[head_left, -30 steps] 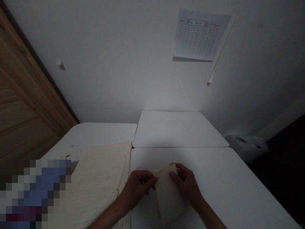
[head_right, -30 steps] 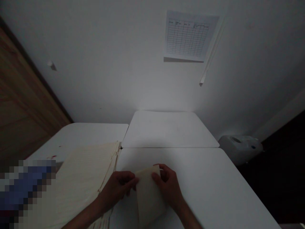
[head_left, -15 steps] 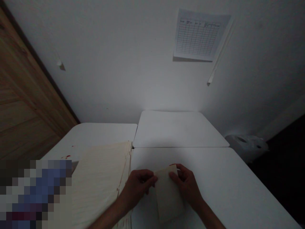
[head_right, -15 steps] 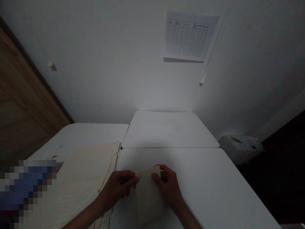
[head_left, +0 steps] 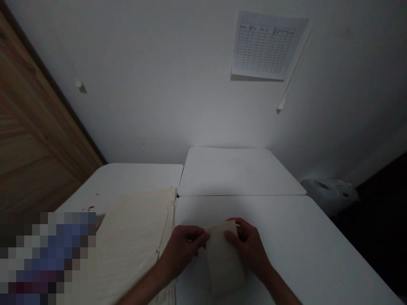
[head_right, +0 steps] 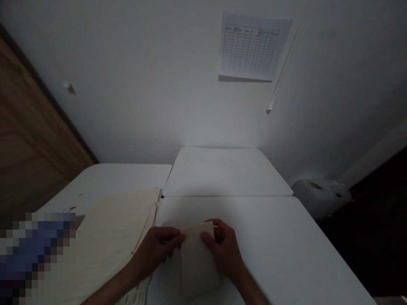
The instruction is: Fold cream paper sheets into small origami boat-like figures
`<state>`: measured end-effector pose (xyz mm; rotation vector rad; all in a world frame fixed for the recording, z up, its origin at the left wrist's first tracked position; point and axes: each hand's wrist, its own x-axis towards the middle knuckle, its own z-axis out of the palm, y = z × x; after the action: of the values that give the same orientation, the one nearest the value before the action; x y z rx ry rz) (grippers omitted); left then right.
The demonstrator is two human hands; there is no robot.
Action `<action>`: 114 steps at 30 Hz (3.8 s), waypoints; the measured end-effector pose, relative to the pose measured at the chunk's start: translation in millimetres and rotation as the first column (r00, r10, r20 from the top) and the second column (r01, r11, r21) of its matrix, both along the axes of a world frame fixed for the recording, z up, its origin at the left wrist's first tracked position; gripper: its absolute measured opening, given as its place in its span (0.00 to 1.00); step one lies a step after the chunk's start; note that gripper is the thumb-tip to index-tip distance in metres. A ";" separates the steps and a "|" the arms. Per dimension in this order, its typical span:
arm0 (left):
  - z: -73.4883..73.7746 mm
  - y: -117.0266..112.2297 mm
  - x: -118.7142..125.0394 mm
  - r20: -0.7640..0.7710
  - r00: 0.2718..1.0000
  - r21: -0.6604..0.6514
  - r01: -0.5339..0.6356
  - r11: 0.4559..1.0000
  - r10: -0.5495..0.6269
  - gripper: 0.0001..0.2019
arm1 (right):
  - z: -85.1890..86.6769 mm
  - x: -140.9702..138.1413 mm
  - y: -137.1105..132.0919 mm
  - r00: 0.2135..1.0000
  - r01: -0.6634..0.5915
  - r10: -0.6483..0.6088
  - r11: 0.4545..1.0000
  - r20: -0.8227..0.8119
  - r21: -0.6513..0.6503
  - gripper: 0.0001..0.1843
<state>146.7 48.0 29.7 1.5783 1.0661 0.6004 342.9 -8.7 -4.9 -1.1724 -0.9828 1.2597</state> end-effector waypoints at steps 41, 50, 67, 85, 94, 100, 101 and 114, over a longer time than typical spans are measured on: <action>-12.6 3.6 -4.0 -0.012 0.999 -0.082 0.049 0.995 -0.050 0.21 | -2.3 9.5 2.8 0.958 0.175 -0.162 0.984 0.237 -0.035 0.23; -13.6 0.2 -0.2 -0.012 0.997 -0.135 0.074 0.988 -0.076 0.20 | -0.8 10.1 0.3 0.914 0.234 -0.241 0.970 0.327 0.062 0.19; -13.9 2.9 -2.2 -0.068 0.998 -0.148 0.007 0.989 -0.017 0.22 | -4.9 9.6 4.7 0.986 0.130 -0.115 0.985 0.124 -0.114 0.25; -18.2 5.7 -3.2 -0.067 0.997 -0.161 -0.044 0.986 0.033 0.23 | -4.7 8.4 2.8 0.985 0.107 -0.089 0.987 0.146 -0.122 0.25; -14.3 4.9 -2.5 -0.018 0.996 -0.137 -0.086 0.987 0.084 0.20 | -3.8 8.1 1.3 0.989 0.082 -0.067 0.991 0.135 -0.108 0.25; -13.2 6.0 -2.7 0.003 0.994 -0.128 -0.110 0.986 0.111 0.19 | -3.3 6.6 -0.2 0.981 0.076 -0.056 0.992 0.188 -0.103 0.21; -13.9 6.1 -2.5 0.008 0.994 -0.129 -0.107 0.986 0.109 0.20 | -3.7 6.5 -0.2 0.978 0.088 -0.067 0.991 0.198 -0.098 0.21; -24.5 5.9 -2.9 -0.189 0.982 -0.118 -0.016 0.993 -0.007 0.19 | -9.0 5.8 -0.4 0.924 0.128 -0.098 0.990 0.369 -0.058 0.18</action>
<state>143.8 53.9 5.2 1.5504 1.2245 0.3873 348.7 -9.1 -13.9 -1.5433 -1.1229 1.0145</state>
